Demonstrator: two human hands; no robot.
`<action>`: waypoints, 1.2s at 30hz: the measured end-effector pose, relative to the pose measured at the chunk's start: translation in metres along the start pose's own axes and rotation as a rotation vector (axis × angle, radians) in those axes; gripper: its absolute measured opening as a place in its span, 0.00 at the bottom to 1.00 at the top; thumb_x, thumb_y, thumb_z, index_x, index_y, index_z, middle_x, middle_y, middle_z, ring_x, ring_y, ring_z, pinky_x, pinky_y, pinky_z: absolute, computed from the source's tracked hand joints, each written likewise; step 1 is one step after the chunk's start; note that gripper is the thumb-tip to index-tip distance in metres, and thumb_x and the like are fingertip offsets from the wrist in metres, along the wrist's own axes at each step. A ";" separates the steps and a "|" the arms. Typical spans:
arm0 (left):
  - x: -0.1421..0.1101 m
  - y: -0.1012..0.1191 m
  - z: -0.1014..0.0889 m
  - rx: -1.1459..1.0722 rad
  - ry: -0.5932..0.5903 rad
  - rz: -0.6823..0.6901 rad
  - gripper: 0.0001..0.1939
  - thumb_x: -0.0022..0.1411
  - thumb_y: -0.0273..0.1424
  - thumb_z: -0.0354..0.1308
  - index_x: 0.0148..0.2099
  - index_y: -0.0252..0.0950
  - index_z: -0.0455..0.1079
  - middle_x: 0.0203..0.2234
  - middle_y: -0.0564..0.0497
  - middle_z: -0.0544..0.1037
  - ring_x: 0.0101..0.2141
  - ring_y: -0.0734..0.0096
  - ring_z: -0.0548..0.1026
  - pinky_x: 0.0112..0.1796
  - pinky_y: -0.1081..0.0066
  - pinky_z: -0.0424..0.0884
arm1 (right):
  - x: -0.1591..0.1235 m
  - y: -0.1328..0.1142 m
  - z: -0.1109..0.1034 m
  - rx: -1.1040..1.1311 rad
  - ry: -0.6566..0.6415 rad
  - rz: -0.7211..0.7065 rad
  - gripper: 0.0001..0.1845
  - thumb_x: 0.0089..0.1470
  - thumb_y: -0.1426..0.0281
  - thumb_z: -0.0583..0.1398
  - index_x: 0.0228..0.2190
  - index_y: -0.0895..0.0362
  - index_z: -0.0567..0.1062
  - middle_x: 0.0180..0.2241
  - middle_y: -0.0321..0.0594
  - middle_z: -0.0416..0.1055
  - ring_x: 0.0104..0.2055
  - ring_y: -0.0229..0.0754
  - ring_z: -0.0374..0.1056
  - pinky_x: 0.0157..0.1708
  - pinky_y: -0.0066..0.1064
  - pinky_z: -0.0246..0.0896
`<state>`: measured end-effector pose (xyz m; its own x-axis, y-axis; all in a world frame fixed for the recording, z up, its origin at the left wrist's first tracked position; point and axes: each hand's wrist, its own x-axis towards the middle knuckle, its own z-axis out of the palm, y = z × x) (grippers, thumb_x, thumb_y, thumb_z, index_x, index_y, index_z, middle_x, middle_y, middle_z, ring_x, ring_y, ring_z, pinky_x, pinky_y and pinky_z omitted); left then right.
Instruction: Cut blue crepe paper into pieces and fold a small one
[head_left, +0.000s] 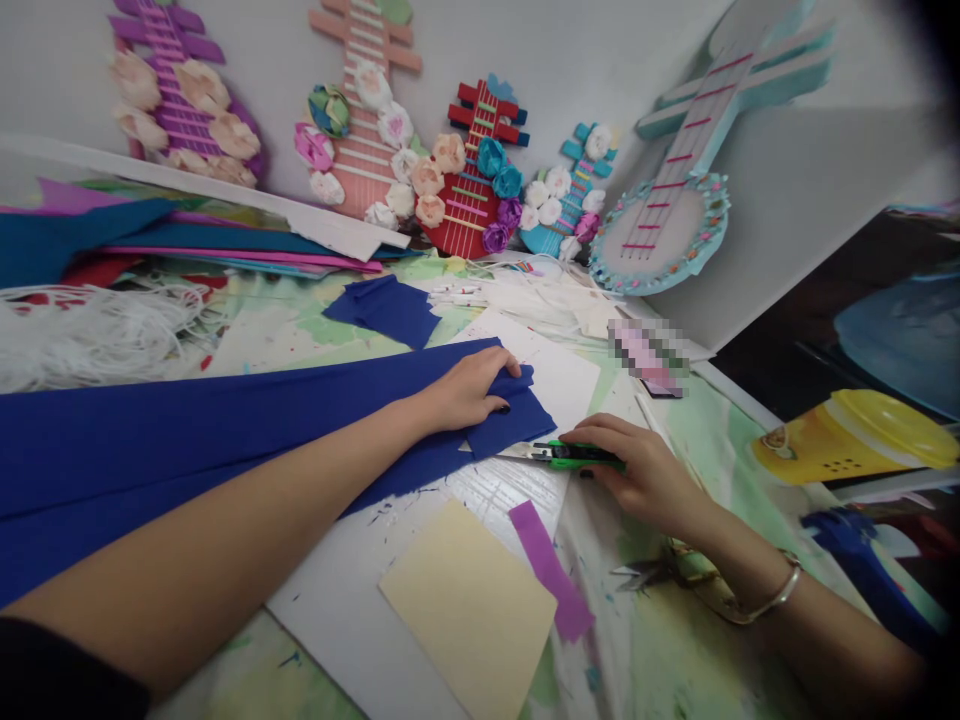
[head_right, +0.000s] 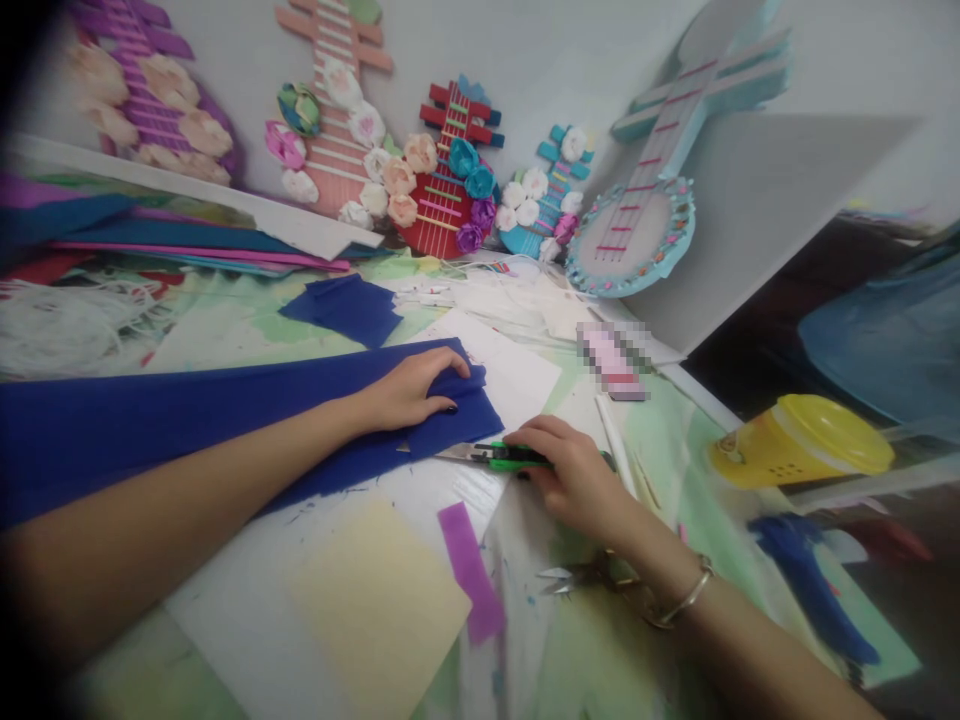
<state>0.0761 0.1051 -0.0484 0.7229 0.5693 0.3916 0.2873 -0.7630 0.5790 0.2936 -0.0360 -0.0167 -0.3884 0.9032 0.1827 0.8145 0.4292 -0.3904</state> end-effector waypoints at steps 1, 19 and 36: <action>0.000 0.000 0.000 -0.003 0.000 0.001 0.17 0.51 0.24 0.64 0.42 0.38 0.63 0.42 0.48 0.73 0.45 0.61 0.71 0.47 0.61 0.66 | -0.002 0.001 -0.001 0.001 -0.007 0.006 0.22 0.47 0.83 0.54 0.43 0.55 0.73 0.41 0.44 0.71 0.42 0.45 0.68 0.42 0.38 0.65; 0.001 -0.005 0.002 -0.023 0.005 0.008 0.18 0.50 0.23 0.65 0.42 0.36 0.64 0.42 0.47 0.73 0.45 0.61 0.71 0.46 0.62 0.66 | -0.007 0.000 -0.001 -0.002 -0.019 0.023 0.21 0.48 0.83 0.54 0.43 0.57 0.74 0.42 0.44 0.70 0.43 0.45 0.68 0.42 0.36 0.63; 0.002 -0.004 0.002 -0.056 0.012 -0.001 0.17 0.49 0.23 0.66 0.41 0.36 0.65 0.41 0.46 0.74 0.44 0.60 0.72 0.46 0.61 0.66 | -0.004 -0.010 -0.001 0.056 -0.074 0.026 0.24 0.43 0.86 0.53 0.42 0.57 0.74 0.41 0.43 0.71 0.42 0.44 0.67 0.42 0.35 0.63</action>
<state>0.0772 0.1083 -0.0511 0.7148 0.5742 0.3991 0.2522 -0.7441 0.6187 0.2878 -0.0436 -0.0125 -0.4004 0.9103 0.1053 0.8000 0.4033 -0.4443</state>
